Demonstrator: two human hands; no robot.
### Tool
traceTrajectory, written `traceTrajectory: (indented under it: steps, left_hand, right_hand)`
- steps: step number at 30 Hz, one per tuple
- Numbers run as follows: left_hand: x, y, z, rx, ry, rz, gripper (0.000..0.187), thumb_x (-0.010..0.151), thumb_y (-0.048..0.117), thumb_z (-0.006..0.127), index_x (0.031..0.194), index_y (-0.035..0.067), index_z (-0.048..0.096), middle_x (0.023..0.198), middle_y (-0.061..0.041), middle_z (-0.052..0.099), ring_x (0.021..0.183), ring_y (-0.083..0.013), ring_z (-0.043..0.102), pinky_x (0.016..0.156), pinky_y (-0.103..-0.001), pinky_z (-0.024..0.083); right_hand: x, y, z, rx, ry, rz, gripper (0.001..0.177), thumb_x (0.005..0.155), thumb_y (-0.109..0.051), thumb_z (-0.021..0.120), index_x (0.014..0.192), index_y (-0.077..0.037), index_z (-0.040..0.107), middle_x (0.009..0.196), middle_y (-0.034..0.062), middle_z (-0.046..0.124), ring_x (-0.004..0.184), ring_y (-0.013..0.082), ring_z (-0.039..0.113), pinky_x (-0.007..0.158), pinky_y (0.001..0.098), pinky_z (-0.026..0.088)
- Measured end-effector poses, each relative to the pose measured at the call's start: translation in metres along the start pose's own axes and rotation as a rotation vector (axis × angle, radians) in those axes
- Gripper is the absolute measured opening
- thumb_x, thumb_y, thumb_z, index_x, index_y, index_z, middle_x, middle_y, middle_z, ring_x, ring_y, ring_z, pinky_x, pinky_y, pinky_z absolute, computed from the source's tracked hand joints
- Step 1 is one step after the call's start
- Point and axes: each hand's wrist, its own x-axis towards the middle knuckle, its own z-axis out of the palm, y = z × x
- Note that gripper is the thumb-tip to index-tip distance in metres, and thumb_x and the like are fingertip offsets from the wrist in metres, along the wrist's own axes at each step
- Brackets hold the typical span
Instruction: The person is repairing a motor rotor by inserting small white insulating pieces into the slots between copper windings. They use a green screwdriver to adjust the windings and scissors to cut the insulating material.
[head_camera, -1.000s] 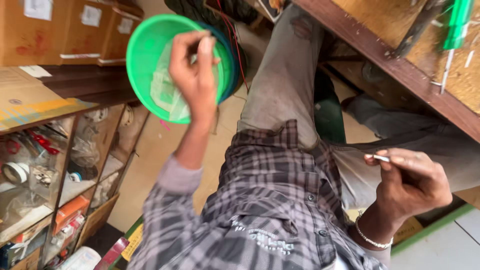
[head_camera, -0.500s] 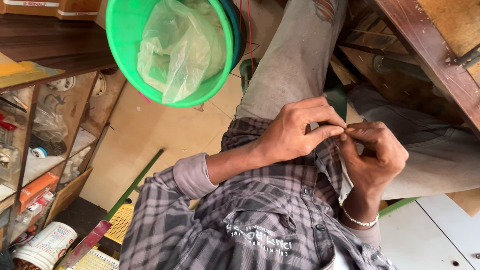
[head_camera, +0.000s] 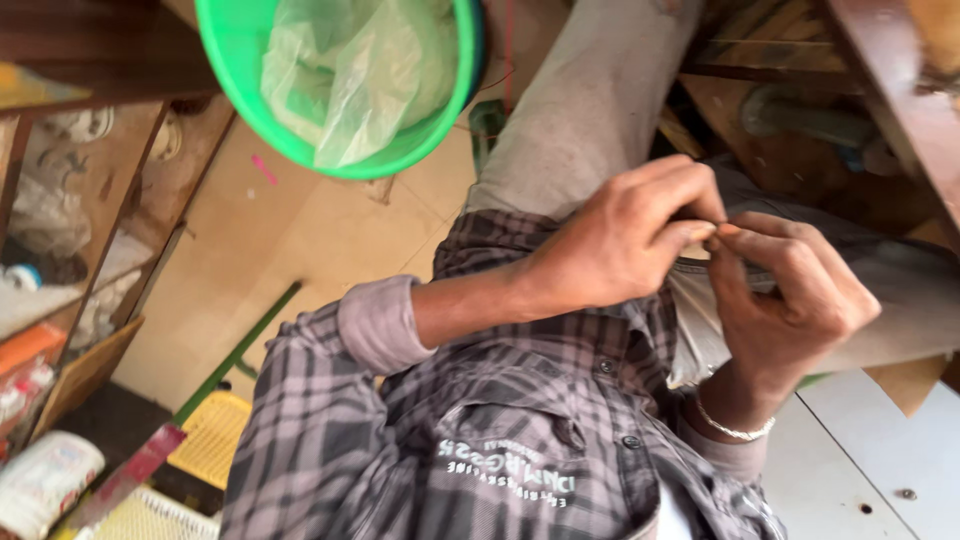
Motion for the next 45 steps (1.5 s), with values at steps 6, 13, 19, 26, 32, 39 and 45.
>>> traceTrajectory:
  steps: [6, 13, 19, 26, 32, 39, 45]
  left_hand:
    - [-0.001, 0.021, -0.007, -0.011, 0.03, -0.094, 0.008, 0.096, -0.003, 0.065, 0.101, 0.001, 0.061, 0.095, -0.01, 0.062, 0.082, -0.0253, 0.068, 0.069, -0.035, 0.055]
    - [0.009, 0.034, 0.006, 0.376, 0.071, 0.144, 0.01, 0.095, -0.007, 0.066, 0.1, -0.001, 0.06, 0.091, -0.013, 0.056, 0.077, -0.0299, 0.06, 0.068, -0.041, 0.049]
    - [0.023, 0.033, 0.017, 0.484, 0.035, 0.249, 0.011, 0.095, -0.005, 0.068, 0.102, 0.001, 0.061, 0.093, -0.014, 0.058, 0.084, -0.033, 0.062, 0.074, -0.042, 0.051]
    - [0.045, 0.047, 0.001, 0.441, -0.107, 0.156, 0.009, 0.089, 0.001, 0.075, 0.096, 0.004, 0.07, 0.091, -0.01, 0.071, 0.083, -0.0276, 0.069, 0.064, -0.034, 0.052]
    - [0.048, 0.053, -0.003, 0.6, -0.219, 0.267, 0.017, 0.088, 0.003, 0.078, 0.1, 0.005, 0.067, 0.094, -0.01, 0.068, 0.088, -0.0307, 0.067, 0.077, -0.041, 0.052]
    - [0.052, 0.065, -0.008, 0.408, -0.513, 0.299, 0.025, 0.089, 0.006, 0.076, 0.11, 0.005, 0.063, 0.097, -0.009, 0.066, 0.091, -0.0292, 0.069, 0.076, -0.039, 0.054]
    - [0.047, 0.066, 0.007, 0.45, -0.399, 0.141, 0.015, 0.092, 0.002, 0.074, 0.102, 0.005, 0.063, 0.092, -0.011, 0.064, 0.084, -0.0295, 0.071, 0.069, -0.038, 0.054]
  right_hand:
    - [0.008, -0.015, 0.001, 0.09, 0.095, 0.044, 0.016, 0.092, 0.011, 0.083, 0.1, 0.001, 0.072, 0.099, 0.0151, 0.076, 0.088, 0.0197, 0.076, 0.075, 0.0258, 0.059]
    - [0.008, 0.001, 0.013, 0.334, 0.199, 0.198, 0.012, 0.092, 0.004, 0.079, 0.1, 0.003, 0.07, 0.1, 0.0123, 0.075, 0.091, 0.018, 0.075, 0.081, 0.0278, 0.061]
    - [-0.001, 0.018, 0.037, 0.637, 0.336, 0.347, 0.009, 0.101, -0.001, 0.07, 0.104, 0.003, 0.063, 0.1, 0.0098, 0.072, 0.091, 0.0133, 0.068, 0.084, 0.0251, 0.059]
    - [-0.003, 0.039, 0.03, 0.63, 0.314, 0.208, 0.015, 0.094, 0.002, 0.076, 0.104, 0.004, 0.066, 0.098, 0.0111, 0.072, 0.089, 0.0153, 0.073, 0.08, 0.0269, 0.061]
    - [-0.007, 0.055, 0.032, 1.042, 0.076, 0.442, 0.011, 0.095, 0.0, 0.069, 0.098, 0.004, 0.06, 0.089, 0.0126, 0.074, 0.081, 0.016, 0.076, 0.074, 0.0293, 0.065]
    - [-0.029, 0.072, 0.023, 1.776, -0.156, 0.617, 0.02, 0.091, -0.006, 0.073, 0.096, 0.001, 0.054, 0.077, 0.0128, 0.068, 0.063, 0.016, 0.069, 0.052, 0.0311, 0.06]
    - [-0.029, 0.072, 0.028, 1.796, -0.143, 0.688, 0.027, 0.092, -0.01, 0.077, 0.098, 0.0, 0.053, 0.079, 0.0106, 0.068, 0.061, 0.0139, 0.068, 0.052, 0.0302, 0.06]
